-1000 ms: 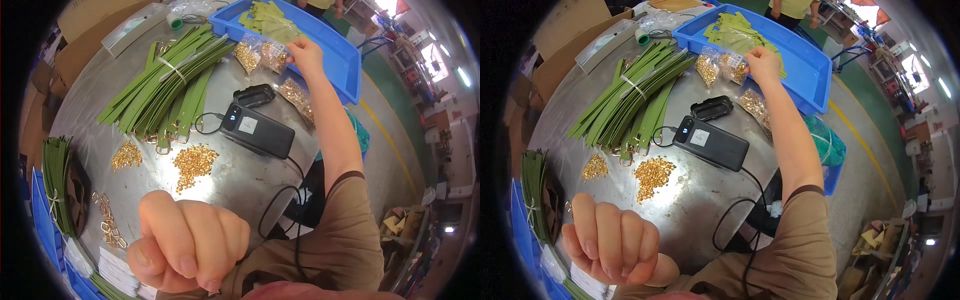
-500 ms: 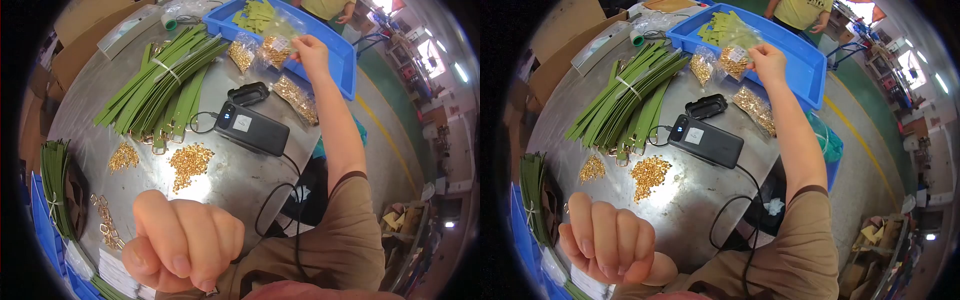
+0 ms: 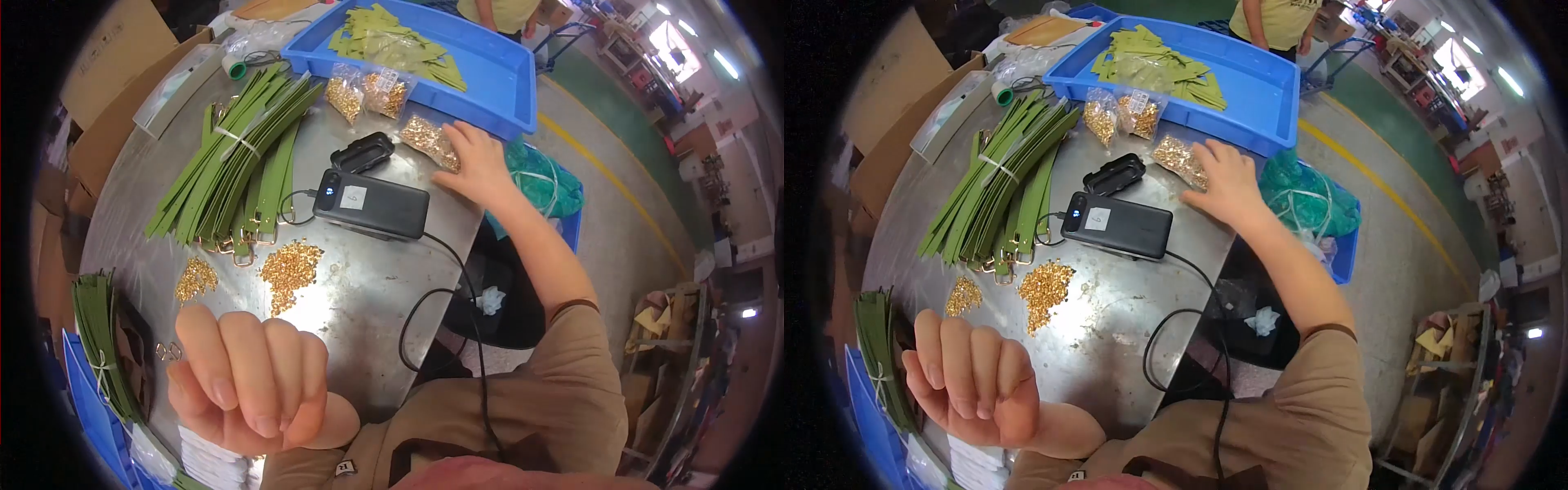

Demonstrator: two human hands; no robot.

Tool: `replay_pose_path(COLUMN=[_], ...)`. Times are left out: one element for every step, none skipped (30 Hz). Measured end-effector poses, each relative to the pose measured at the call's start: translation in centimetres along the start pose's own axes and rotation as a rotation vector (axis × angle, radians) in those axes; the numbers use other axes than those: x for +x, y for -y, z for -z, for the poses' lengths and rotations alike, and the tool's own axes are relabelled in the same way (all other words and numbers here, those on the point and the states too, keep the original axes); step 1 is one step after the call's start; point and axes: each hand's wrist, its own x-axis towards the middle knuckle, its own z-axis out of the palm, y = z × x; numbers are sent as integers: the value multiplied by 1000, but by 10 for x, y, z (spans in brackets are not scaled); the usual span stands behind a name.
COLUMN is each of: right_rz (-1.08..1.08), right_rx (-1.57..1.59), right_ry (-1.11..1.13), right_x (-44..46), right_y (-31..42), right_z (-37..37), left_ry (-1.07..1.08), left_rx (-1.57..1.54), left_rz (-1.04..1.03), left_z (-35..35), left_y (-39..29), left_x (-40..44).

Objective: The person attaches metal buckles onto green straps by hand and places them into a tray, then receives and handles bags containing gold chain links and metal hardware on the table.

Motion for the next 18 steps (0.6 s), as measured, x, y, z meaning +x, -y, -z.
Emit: replay_pose_path(right_rz=[0, 0, -79, -159, -161, -183, -205, -207, -202, -196, -342, -346, -451, -553, -635, -640, -620, -588], right_rx=[-13, -6, -23, -40, -38, -18, 1, -2, 146, 291, 555, 542, 795, 1053, 1391, 1387, 1650, 1914], right_ry=[-2, -6, 86, 180, 176, 146, 113, 105, -63, -230, -181, -194, -193, -191, -242, -261, -258, -253], right_x=[-3, 1, 4, 6, 7, 7, 11, 15, 19, 19, 23, 25, 29, 31, 33, 38, 39, 37], right_y=[5, 11, 18, 21, 19, 15, 9, -1, -11, -21, -20, -29, -41, -45, -48, -55, -62, -69], right_z=[-4, -7, -10, -11, -15, -19, -24, -27, -27, -27, -10, -6, -1, 9, 17, 22, 27, 32], left_ry=[8, 14, 15, 19, 25, 31, 21, 12, 22, 10, 1, 17, 14, 10, 22, 35, 23, 10], left_rx=[-2, -4, 3, 4, 4, 6, 10, 12, 9, -9, -29, -38, -37, -34, -36, -39, -30, -21], left_rz=[-2, -5, -4, -17, -33, -35, -48, -60, -60, -70, -76, -71, -72, -71, -61, -49, -56, -61], left_z=[-2, -2, -1, 0, 1, -1, 0, 1, 1, 2, 3, 4, 3, 3, 3, 5, 5, 4], left_y=[-1, -1, -2, -4, -5, -6, -6, -7, -6, -6, -5, -5, -5, -6, -6, -4, -2, -1], left_x=[-3, -3, -4, -5, -6, -9, -9, -10, -10, -10, -9, -9, -10, -9, -8, -2, 1, 2])
